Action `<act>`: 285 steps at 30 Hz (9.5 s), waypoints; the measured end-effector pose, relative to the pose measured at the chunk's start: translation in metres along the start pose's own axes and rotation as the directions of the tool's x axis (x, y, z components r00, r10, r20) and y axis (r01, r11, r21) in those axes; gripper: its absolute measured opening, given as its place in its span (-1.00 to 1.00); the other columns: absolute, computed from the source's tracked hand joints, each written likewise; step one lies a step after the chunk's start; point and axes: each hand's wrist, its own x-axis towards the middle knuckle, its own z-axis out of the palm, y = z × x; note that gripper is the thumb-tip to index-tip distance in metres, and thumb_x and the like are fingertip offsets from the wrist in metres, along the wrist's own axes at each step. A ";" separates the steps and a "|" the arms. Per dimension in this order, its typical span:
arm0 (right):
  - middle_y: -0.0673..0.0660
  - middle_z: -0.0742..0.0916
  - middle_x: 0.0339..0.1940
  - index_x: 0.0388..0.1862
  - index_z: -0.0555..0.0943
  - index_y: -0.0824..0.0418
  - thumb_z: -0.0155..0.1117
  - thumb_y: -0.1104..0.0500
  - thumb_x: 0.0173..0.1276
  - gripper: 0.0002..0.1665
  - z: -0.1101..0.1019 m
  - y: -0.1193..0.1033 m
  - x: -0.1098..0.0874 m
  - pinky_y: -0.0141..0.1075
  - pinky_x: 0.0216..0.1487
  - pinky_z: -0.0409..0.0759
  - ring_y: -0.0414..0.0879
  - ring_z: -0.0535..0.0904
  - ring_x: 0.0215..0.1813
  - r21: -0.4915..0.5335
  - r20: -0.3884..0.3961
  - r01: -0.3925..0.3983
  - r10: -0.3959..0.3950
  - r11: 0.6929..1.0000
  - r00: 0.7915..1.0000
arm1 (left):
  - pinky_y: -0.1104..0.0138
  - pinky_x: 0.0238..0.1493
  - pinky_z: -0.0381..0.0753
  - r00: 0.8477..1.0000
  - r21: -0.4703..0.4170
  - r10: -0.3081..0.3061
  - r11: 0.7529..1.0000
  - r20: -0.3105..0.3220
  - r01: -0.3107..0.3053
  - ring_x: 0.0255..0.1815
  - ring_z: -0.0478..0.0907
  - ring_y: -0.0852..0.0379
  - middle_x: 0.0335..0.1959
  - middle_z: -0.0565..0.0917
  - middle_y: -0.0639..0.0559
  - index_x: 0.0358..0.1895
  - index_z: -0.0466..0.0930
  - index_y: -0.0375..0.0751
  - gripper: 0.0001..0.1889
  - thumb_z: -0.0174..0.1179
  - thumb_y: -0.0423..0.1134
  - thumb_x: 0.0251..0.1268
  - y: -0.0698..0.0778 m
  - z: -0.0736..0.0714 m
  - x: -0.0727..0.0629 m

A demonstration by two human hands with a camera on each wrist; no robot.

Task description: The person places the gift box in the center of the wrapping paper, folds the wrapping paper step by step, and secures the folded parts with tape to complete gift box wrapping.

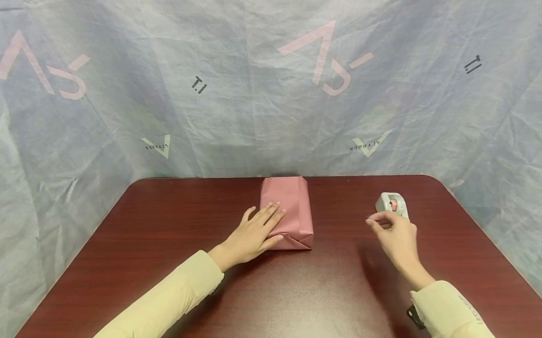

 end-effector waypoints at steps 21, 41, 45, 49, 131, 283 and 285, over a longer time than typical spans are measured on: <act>0.20 0.73 -0.50 -0.33 0.65 0.28 0.35 0.29 0.10 -0.87 0.067 -0.076 -0.015 -0.43 -0.52 0.53 -0.29 0.57 -0.57 0.354 0.232 -0.033 -0.053 0.934 0.971 | -0.05 0.35 -0.02 0.999 -0.013 -0.011 1.000 0.031 0.012 0.48 -0.05 0.09 0.47 0.02 -0.02 0.44 -0.02 -0.03 -0.34 -0.28 0.20 0.37 0.002 -0.002 0.000; 0.21 0.75 -0.47 -0.39 0.64 0.26 0.30 0.25 0.16 -0.92 0.077 -0.093 -0.021 -0.29 -0.49 0.59 -0.05 0.66 -0.49 0.417 0.306 -0.171 0.039 0.893 0.951 | -0.05 0.34 -0.01 0.999 -0.024 -0.017 1.000 0.031 0.017 0.47 -0.02 0.08 0.47 0.03 -0.02 0.43 0.00 -0.01 -0.35 -0.30 0.21 0.38 0.000 -0.002 0.000; 0.25 0.74 -0.44 -0.39 0.64 0.31 0.31 0.26 0.15 -0.89 0.080 -0.097 -0.024 -0.30 -0.50 0.59 -0.09 0.66 -0.47 0.444 0.338 -0.226 0.071 0.867 0.939 | -0.04 0.36 -0.03 0.999 -0.021 -0.022 1.000 0.034 0.022 0.47 -0.02 0.06 0.47 0.03 -0.02 0.44 0.00 -0.02 -0.35 -0.30 0.21 0.38 0.000 -0.002 0.000; 0.24 0.74 -0.46 -0.39 0.64 0.32 0.32 0.25 0.14 -0.88 0.083 -0.102 -0.025 -0.28 -0.52 0.59 -0.12 0.65 -0.47 0.434 0.353 -0.255 0.098 0.864 0.931 | -0.04 0.36 -0.05 0.999 -0.021 -0.025 0.999 0.041 0.026 0.47 -0.03 0.06 0.47 0.02 -0.02 0.44 -0.02 -0.02 -0.35 -0.30 0.21 0.38 0.000 -0.003 0.000; 0.15 0.66 -0.66 -0.41 0.63 0.18 0.38 0.22 0.08 -0.90 0.104 -0.093 -0.027 -0.38 -0.64 0.50 -0.22 0.49 -0.77 0.412 0.252 -0.150 0.046 0.899 0.967 | -0.05 0.36 -0.04 0.999 -0.019 -0.031 0.999 0.044 0.032 0.48 -0.04 0.06 0.48 -0.01 -0.02 0.44 -0.02 0.00 -0.35 -0.31 0.21 0.38 0.001 -0.002 0.000; 0.06 0.67 -0.42 -0.39 0.70 0.21 0.34 0.18 0.12 -0.89 0.090 -0.079 0.019 -0.39 -0.38 0.45 -0.27 0.45 -0.40 0.401 0.488 0.106 -0.310 0.910 0.816 | -0.05 0.35 -0.02 1.000 0.029 -0.031 0.999 0.004 0.031 0.47 -0.01 0.08 0.46 0.05 -0.02 0.43 -0.01 0.18 -0.38 -0.30 0.26 0.34 0.001 0.002 0.000; 0.09 0.67 -0.43 -0.41 0.69 0.24 0.34 0.22 0.12 -0.91 0.090 -0.079 0.019 -0.40 -0.39 0.46 -0.27 0.47 -0.42 0.413 0.496 0.090 -0.307 0.906 0.813 | -0.05 0.35 -0.02 1.000 0.030 -0.031 0.999 0.003 0.030 0.47 -0.01 0.08 0.46 0.05 -0.02 0.43 0.00 0.18 -0.38 -0.30 0.26 0.34 0.001 0.002 0.000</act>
